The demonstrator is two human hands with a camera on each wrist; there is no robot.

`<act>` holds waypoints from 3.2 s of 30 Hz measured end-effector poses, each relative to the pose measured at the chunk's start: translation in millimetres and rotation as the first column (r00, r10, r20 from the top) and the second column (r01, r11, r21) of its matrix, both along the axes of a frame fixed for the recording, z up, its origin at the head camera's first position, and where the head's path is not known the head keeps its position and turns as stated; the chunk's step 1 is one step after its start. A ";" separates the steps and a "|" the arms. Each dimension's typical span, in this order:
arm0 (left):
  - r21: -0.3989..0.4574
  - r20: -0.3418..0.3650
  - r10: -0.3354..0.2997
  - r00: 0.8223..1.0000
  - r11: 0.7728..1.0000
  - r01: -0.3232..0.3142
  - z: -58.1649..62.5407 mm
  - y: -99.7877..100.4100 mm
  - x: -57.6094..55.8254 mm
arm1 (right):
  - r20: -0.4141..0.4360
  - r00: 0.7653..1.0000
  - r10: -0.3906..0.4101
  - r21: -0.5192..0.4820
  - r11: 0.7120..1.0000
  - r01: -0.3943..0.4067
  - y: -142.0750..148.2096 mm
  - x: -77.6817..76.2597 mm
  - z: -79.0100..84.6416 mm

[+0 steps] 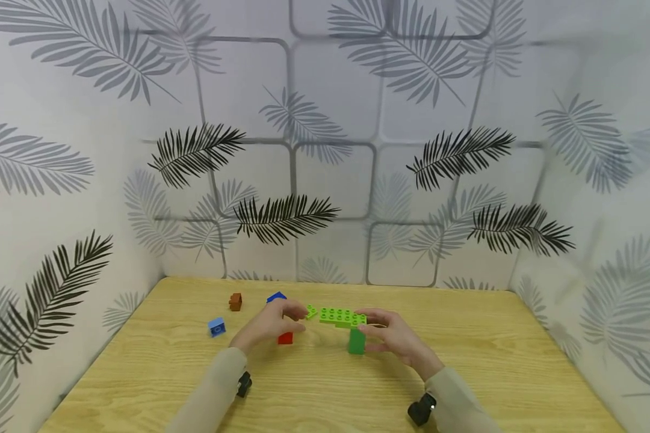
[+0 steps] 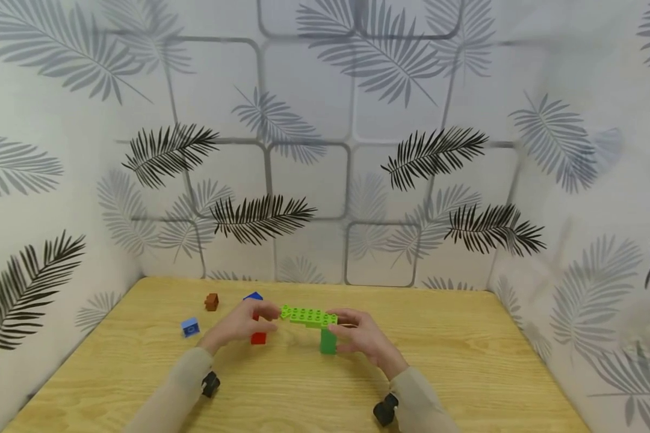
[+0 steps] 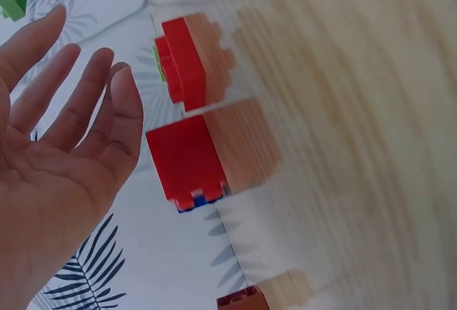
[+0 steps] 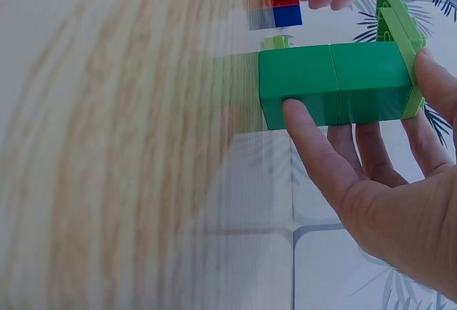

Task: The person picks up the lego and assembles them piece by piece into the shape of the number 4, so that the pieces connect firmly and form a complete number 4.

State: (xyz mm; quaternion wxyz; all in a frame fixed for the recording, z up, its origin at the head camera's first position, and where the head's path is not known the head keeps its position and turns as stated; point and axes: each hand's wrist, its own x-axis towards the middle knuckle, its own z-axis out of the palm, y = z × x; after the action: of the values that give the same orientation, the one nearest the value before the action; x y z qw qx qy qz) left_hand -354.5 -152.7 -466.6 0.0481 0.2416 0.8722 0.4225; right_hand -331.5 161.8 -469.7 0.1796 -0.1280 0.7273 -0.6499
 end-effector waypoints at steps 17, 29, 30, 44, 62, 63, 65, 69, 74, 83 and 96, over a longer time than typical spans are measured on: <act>-0.162 0.077 -0.053 0.996 0.985 0.065 -5.8 -17.5 -0.8 | -0.003 1.000 -0.012 0.004 1.000 0.012 -1.3 0.8 -1.1; -0.177 0.150 -0.042 0.988 0.982 0.068 -6.6 -15.4 -2.5 | -0.004 1.000 -0.013 0.006 1.000 0.013 0.0 2.2 2.8; -0.171 0.156 -0.043 0.987 0.983 0.070 -7.1 -15.9 -2.5 | 0.001 1.000 -0.017 0.004 1.000 0.017 -0.4 1.9 1.9; -0.141 0.154 -0.010 0.988 0.989 0.032 -8.0 -12.6 -1.8 | -0.003 1.000 -0.025 0.013 1.000 0.025 -1.5 1.7 0.3; -0.042 0.108 -0.010 0.994 0.999 0.014 -1.7 -6.2 -1.8 | 0.001 1.000 -0.020 0.003 1.000 0.020 0.3 -0.1 0.9; -0.029 0.106 -0.015 0.994 0.999 0.018 -1.5 -5.2 -1.7 | 0.003 1.000 -0.021 0.004 1.000 0.021 0.3 0.0 0.9; -0.002 0.101 -0.026 0.995 1.000 0.027 -0.9 -3.4 -0.7 | 0.003 1.000 -0.021 0.005 1.000 0.021 0.2 0.1 0.6; 0.022 0.087 -0.038 0.995 0.999 0.037 -0.9 0.8 0.6 | 0.001 1.000 -0.024 0.006 1.000 0.024 -0.7 0.3 -0.5; 0.037 0.061 -0.047 0.997 0.998 0.045 -0.9 7.9 0.7 | -0.003 1.000 -0.027 0.011 1.000 0.027 -1.1 0.9 -1.0; 0.144 0.097 -0.030 0.995 0.989 0.016 1.2 24.1 4.0 | -0.004 0.999 -0.032 0.009 0.999 0.032 -0.6 0.6 -1.9; 0.321 0.161 -0.092 0.983 0.946 0.036 -0.7 45.0 4.6 | -0.001 0.999 -0.042 0.005 0.999 0.042 -1.0 1.8 -1.7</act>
State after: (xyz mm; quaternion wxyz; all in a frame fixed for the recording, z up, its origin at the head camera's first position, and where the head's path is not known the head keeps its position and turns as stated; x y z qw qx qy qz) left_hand -349.9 -107.8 -467.4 0.0982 0.2366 0.7773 0.5746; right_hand -329.6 160.8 -471.4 0.1660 -0.1128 0.7315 -0.6516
